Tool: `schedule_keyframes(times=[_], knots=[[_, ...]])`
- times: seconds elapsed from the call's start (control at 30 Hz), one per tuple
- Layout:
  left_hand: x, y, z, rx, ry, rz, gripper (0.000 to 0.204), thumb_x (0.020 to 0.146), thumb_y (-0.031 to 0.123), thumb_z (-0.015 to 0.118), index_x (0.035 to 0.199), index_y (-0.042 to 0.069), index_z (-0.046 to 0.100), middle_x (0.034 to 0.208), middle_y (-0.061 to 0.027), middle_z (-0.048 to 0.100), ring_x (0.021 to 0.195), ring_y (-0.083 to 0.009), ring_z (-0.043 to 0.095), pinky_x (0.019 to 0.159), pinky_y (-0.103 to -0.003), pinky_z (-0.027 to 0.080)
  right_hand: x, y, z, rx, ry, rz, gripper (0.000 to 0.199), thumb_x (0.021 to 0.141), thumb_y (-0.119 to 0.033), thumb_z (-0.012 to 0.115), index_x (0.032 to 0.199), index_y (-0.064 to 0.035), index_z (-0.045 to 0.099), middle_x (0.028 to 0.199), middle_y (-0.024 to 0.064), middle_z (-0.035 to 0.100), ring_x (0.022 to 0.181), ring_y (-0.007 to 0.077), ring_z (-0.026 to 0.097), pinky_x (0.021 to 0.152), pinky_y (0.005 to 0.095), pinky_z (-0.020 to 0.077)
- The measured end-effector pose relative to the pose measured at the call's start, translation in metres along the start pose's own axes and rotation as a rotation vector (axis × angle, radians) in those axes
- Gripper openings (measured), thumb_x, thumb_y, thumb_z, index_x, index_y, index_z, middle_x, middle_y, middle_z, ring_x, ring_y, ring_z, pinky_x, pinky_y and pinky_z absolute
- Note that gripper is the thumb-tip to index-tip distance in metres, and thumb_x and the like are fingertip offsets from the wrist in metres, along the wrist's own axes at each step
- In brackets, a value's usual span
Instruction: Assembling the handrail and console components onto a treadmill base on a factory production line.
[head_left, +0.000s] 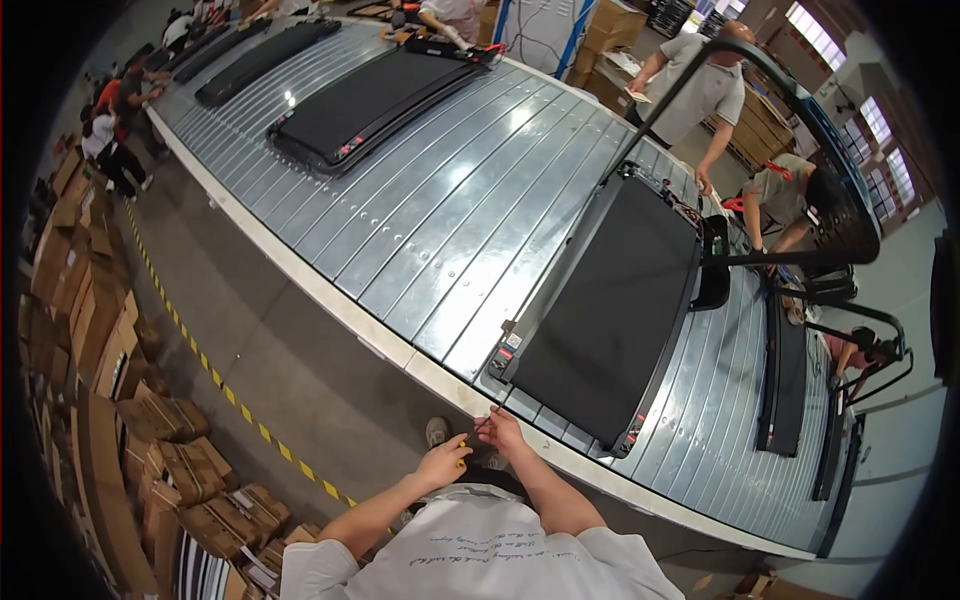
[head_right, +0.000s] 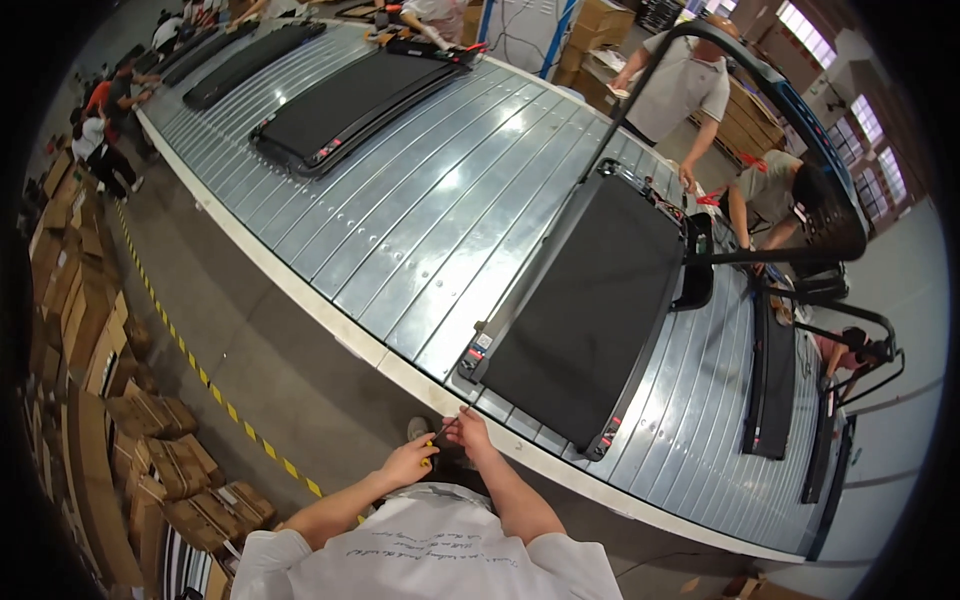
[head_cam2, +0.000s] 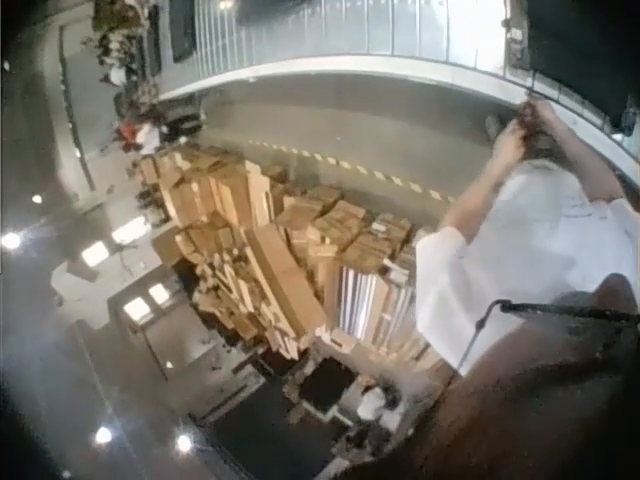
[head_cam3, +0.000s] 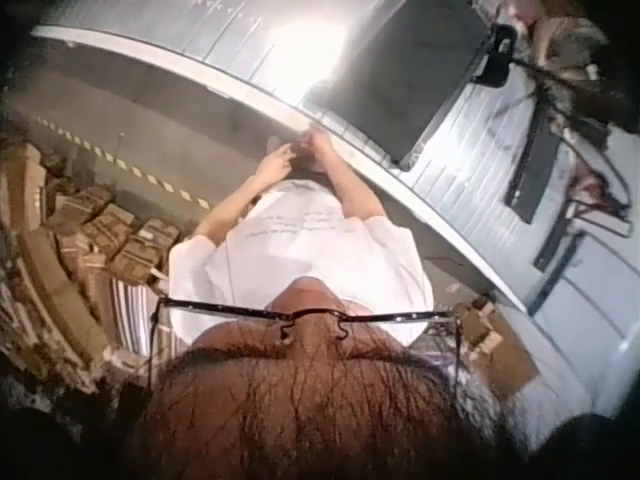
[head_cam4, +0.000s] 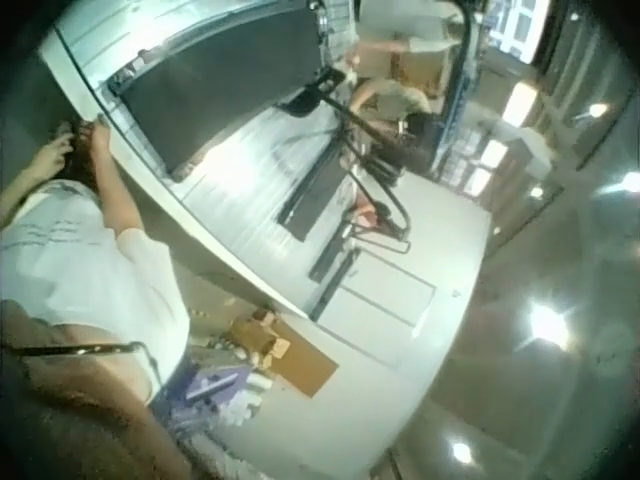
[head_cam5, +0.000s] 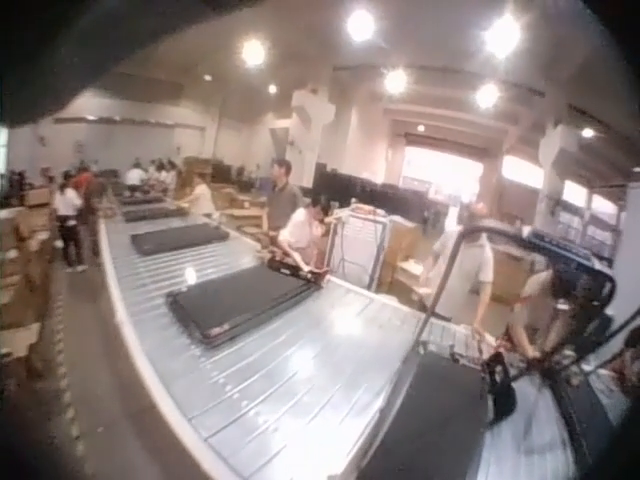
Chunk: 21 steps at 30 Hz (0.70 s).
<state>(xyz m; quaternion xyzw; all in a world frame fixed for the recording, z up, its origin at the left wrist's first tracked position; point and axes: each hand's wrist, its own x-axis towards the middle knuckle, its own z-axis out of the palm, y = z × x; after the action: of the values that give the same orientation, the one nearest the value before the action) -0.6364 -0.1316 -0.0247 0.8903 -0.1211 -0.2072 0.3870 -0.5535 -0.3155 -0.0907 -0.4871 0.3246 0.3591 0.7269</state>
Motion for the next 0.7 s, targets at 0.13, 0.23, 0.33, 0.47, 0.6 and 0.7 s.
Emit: schedule_keyframes(times=[0.13, 0.23, 0.33, 0.47, 0.6, 0.7], knots=[[0.013, -0.045, -0.001, -0.037, 0.079, 0.030, 0.033, 0.076, 0.007, 0.065, 0.108, 0.010, 0.066, 0.136, -0.0168, 0.046, 0.106, -0.0345, 0.060, 0.089, -0.042, 0.050, 0.056, 0.005, 0.032, -0.004, 0.031, -0.004, 0.040, 0.100, -0.019, 0.044, 0.139, -0.0155, 0.035, 0.090, 0.0086, 0.064, 0.078, 0.0202, 0.065, 0.066, 0.0329, 0.0524], [0.022, -0.047, -0.003, -0.055, 0.139, 0.053, 0.034, 0.075, 0.003, 0.065, 0.108, 0.010, 0.065, 0.137, -0.0164, 0.045, 0.109, -0.0345, 0.058, 0.091, -0.042, 0.049, 0.074, -0.002, 0.031, -0.012, 0.034, -0.044, 0.040, 0.099, -0.018, 0.046, 0.138, -0.0154, 0.037, 0.090, 0.0082, 0.064, 0.077, 0.0200, 0.065, 0.065, 0.0331, 0.0520], [0.034, -0.053, 0.001, -0.049, 0.190, 0.052, 0.036, 0.073, 0.001, 0.065, 0.108, 0.010, 0.065, 0.136, -0.0162, 0.045, 0.111, -0.0346, 0.057, 0.091, -0.042, 0.049, 0.073, -0.031, 0.037, -0.033, 0.004, -0.049, 0.039, 0.098, -0.015, 0.044, 0.136, -0.0151, 0.036, 0.084, 0.0069, 0.065, 0.071, 0.0184, 0.065, 0.061, 0.0306, 0.0507], [0.018, -0.063, 0.008, -0.055, 0.194, 0.013, 0.037, 0.071, -0.001, 0.063, 0.106, 0.011, 0.067, 0.133, -0.0145, 0.047, 0.112, -0.0339, 0.057, 0.091, -0.042, 0.049, 0.073, -0.014, 0.045, -0.098, 0.015, 0.028, 0.043, 0.096, -0.012, 0.049, 0.138, -0.0170, 0.039, 0.091, 0.0090, 0.068, 0.073, 0.0208, 0.065, 0.066, 0.0339, 0.0522], [0.024, -0.056, 0.020, 0.068, 0.264, -0.011, 0.029, 0.071, 0.002, 0.064, 0.097, 0.012, 0.071, 0.131, -0.0124, 0.049, 0.106, -0.0322, 0.058, 0.088, -0.040, 0.049, 0.082, -0.015, 0.041, -0.119, 0.013, -0.002, 0.037, 0.096, -0.012, 0.048, 0.132, -0.0153, 0.043, 0.089, 0.0088, 0.068, 0.075, 0.0211, 0.066, 0.065, 0.0348, 0.0515], [0.043, -0.043, 0.015, 0.248, 0.276, -0.004, 0.025, 0.071, 0.003, 0.065, 0.093, 0.012, 0.073, 0.130, -0.0122, 0.050, 0.102, -0.0310, 0.058, 0.086, -0.039, 0.048, 0.093, -0.032, 0.028, -0.106, 0.011, -0.022, 0.032, 0.095, -0.011, 0.046, 0.128, -0.0130, 0.045, 0.087, 0.0086, 0.067, 0.073, 0.0209, 0.066, 0.064, 0.0346, 0.0505]])
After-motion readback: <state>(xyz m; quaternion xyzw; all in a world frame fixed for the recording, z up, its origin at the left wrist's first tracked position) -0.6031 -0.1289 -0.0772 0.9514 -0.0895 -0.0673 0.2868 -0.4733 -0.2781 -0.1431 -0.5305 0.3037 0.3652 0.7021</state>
